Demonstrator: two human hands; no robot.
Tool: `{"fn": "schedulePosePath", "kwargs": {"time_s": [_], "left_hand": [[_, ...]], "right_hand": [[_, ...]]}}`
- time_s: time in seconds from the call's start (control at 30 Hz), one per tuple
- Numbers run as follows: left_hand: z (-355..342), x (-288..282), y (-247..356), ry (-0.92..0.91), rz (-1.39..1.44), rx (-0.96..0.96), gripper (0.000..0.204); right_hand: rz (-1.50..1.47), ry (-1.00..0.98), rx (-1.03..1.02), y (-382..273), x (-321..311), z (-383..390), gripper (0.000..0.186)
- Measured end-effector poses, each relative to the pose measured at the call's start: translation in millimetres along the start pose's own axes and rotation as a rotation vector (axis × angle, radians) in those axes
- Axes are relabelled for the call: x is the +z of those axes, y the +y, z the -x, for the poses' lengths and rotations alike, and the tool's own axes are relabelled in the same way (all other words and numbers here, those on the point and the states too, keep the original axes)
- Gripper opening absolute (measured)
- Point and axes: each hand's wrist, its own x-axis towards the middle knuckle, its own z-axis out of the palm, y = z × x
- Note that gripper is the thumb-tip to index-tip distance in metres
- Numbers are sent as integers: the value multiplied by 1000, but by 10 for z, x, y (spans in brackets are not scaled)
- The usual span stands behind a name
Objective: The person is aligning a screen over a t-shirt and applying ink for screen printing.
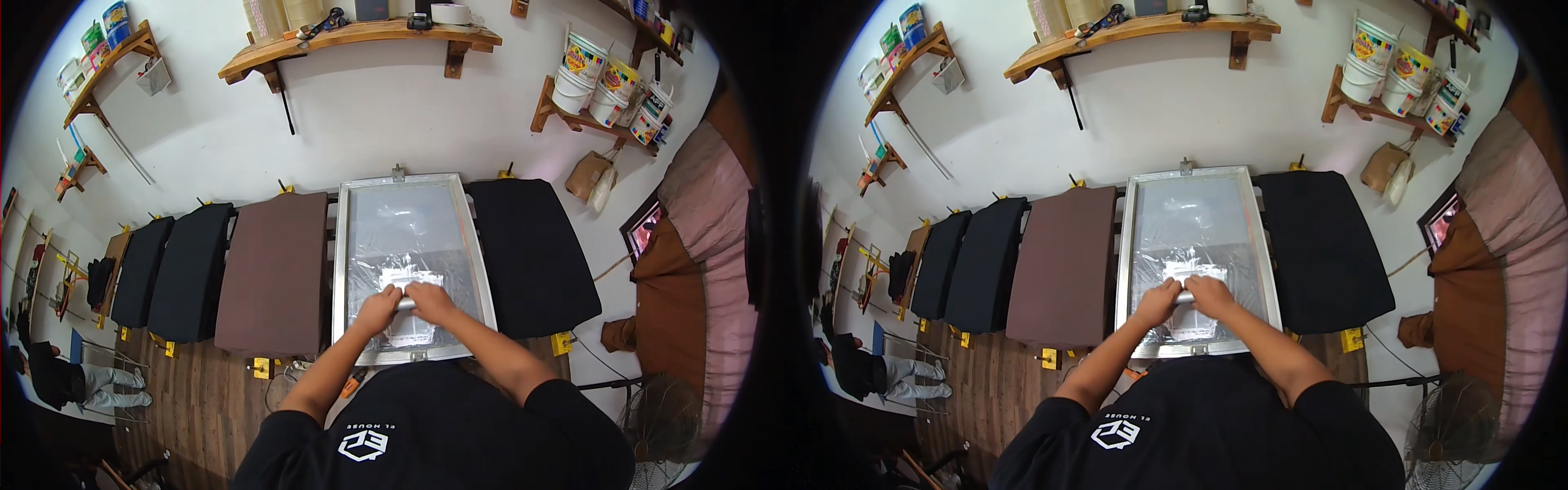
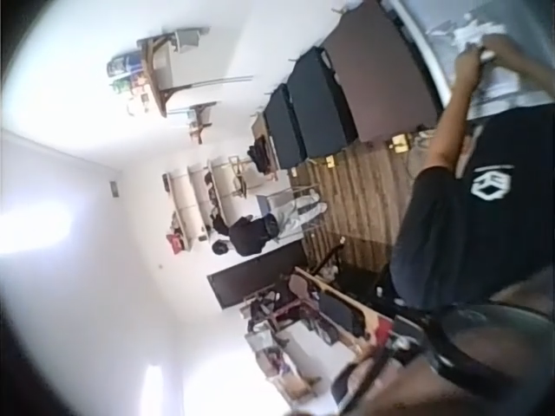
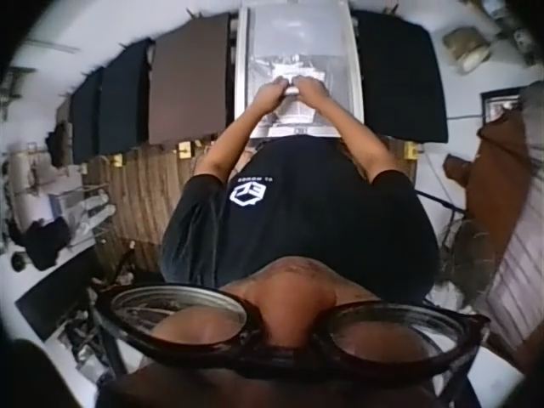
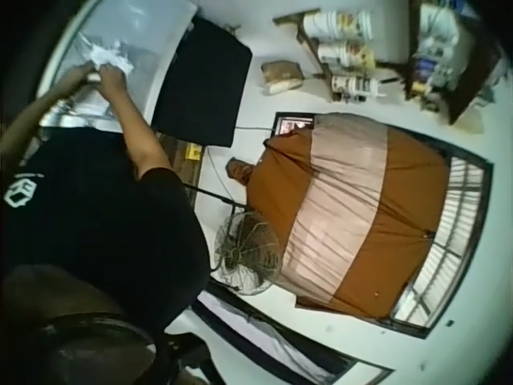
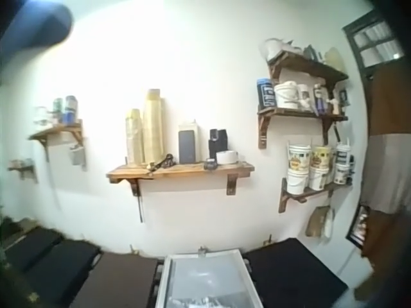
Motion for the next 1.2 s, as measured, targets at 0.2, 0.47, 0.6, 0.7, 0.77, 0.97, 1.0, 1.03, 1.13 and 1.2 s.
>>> {"fn": "schedulePosePath", "kwargs": {"time_s": [0.2,0.47,0.6,0.7,0.77,0.97,1.0,1.03,1.13,1.2], "left_hand": [[460,17,455,68,31,23,17],[611,-238,619,-174,75,-14,20],[220,-416,345,-249,163,27,31],[-123,-439,67,-145,105,67,33],[-294,-440,-87,-82,110,51,33],[-471,-211,-249,-78,105,44,37],[-481,-221,-244,-105,88,28,37],[-462,-209,-238,-101,96,14,37],[-515,-214,-297,-102,136,33,35],[-484,-224,-280,-101,140,41,34]], "right_hand": [[-21,42,-18,-340,9,550,38],[-145,-118,-46,-449,-154,689,32],[-184,-306,-43,-230,-381,258,28],[-114,-222,-29,-51,-444,-122,27],[-16,-190,-1,21,-461,-357,28],[-30,-101,-4,265,-182,-435,32],[-29,-99,-6,311,-173,-472,32],[-19,-108,9,305,-156,-454,32],[2,-140,37,296,-146,-483,34],[0,-146,52,253,-168,-483,34]]}}
